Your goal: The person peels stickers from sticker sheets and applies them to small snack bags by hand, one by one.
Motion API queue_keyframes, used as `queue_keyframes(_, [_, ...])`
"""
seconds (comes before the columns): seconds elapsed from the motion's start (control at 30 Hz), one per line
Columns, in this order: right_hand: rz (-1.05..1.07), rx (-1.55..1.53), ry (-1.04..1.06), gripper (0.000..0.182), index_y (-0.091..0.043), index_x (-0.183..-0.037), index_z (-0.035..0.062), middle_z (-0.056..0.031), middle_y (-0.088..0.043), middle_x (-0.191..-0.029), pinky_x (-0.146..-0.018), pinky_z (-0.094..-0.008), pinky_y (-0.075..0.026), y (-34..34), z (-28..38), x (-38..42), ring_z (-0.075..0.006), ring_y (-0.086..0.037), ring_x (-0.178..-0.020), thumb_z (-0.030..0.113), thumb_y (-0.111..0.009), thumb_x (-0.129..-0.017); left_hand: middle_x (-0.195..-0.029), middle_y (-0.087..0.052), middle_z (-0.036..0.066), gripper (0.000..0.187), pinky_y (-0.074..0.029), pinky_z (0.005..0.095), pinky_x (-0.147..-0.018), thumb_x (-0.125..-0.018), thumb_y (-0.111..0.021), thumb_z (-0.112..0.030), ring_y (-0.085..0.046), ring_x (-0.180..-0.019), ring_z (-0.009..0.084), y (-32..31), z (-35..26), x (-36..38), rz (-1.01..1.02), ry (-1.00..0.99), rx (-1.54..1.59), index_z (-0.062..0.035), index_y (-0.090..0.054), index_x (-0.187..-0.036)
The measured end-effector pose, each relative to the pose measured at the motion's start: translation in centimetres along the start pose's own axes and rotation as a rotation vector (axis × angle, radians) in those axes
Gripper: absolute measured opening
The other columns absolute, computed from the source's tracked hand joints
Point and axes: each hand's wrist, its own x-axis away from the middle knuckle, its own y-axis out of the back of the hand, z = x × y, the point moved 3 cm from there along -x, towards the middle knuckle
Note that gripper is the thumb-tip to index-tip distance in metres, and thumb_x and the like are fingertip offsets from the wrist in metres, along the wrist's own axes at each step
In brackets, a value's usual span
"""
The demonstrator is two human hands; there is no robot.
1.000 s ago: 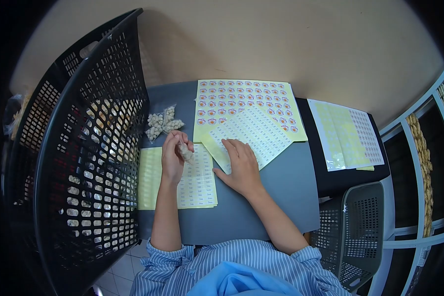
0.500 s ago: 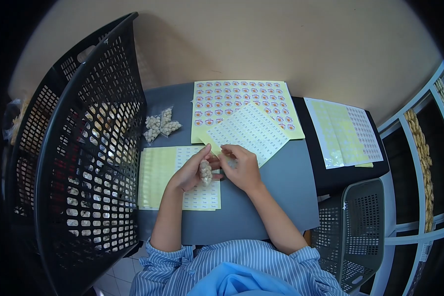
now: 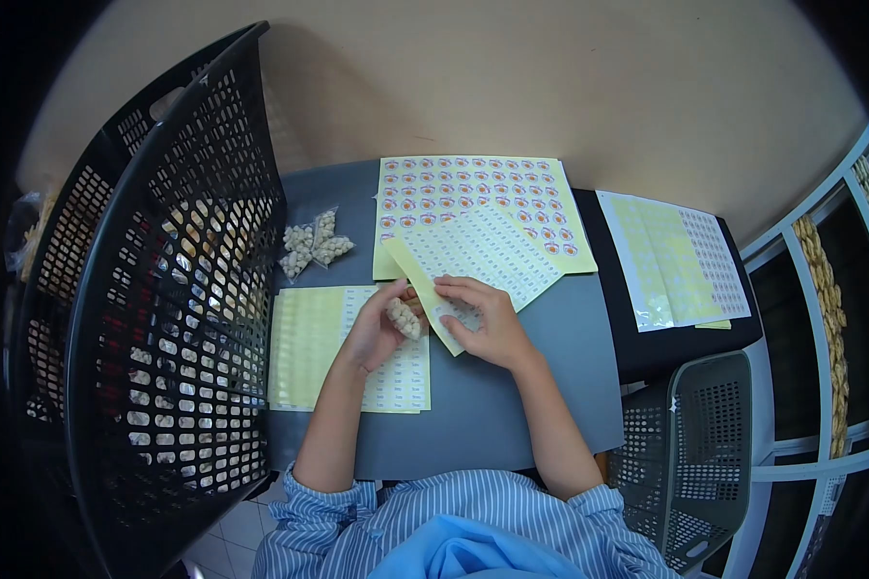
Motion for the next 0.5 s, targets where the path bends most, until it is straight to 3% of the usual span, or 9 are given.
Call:
queue_keyframes(0.07, [-0.015, -0.044, -0.051, 0.031, -0.06, -0.098, -0.0029, -0.0146, -0.058, -0.107, -0.087, -0.0316, -0.045, 0.07, 0.12, -0.04, -0.0276, -0.057, -0.099, 0.004, -0.061, -0.068, -0.093, -0.052, 0.01, 0.027, -0.047, 0.0326, -0.074, -0.083, -0.056, -0.026, -0.055, -0.086, 0.0176, 0.06, 0.29, 0.05, 0.011, -0.005, -0.018, -0.0043, -0.047, -0.096])
queue_keyframes(0.13, [-0.018, -0.042, -0.039, 0.032, -0.06, -0.098, -0.0016, -0.0137, -0.059, -0.107, -0.088, -0.0313, -0.044, -0.16, -0.21, 0.0, -0.0266, -0.056, -0.1, 0.002, -0.063, -0.066, -0.093, -0.052, 0.008, 0.033, -0.046, 0.0283, -0.071, -0.076, -0.062, -0.01, -0.055, -0.086, 0.015, 0.14, 0.48, 0.17, -0.064, -0.038, -0.353, -0.0023, -0.044, -0.103])
queue_keyframes(0.23, [-0.027, -0.051, -0.037, 0.032, -0.062, -0.097, -0.0004, -0.0126, -0.06, -0.106, -0.087, -0.0309, -0.044, -0.19, 0.0, 0.01, -0.0253, -0.057, -0.101, 0.0, -0.065, -0.065, -0.093, -0.052, 0.006, 0.038, -0.045, 0.025, -0.07, -0.071, -0.063, 0.0, -0.055, -0.083, 0.0126, 0.17, 1.03, -0.04, -0.124, -0.045, -0.297, -0.0032, -0.042, -0.103])
queue_keyframes(0.5, [-0.094, 0.039, 0.037, 0.024, -0.062, -0.093, -0.0022, -0.012, -0.06, -0.101, -0.081, -0.0308, -0.047, 0.02, 0.31, 0.08, -0.0257, -0.059, -0.092, 0.004, -0.064, -0.069, -0.092, -0.052, 0.005, 0.034, -0.045, 0.0237, -0.068, -0.073, -0.061, -0.001, -0.054, -0.081, 0.0109, 0.48, 0.99, -0.15, -0.159, -0.042, -0.269, -0.0032, -0.043, -0.101])
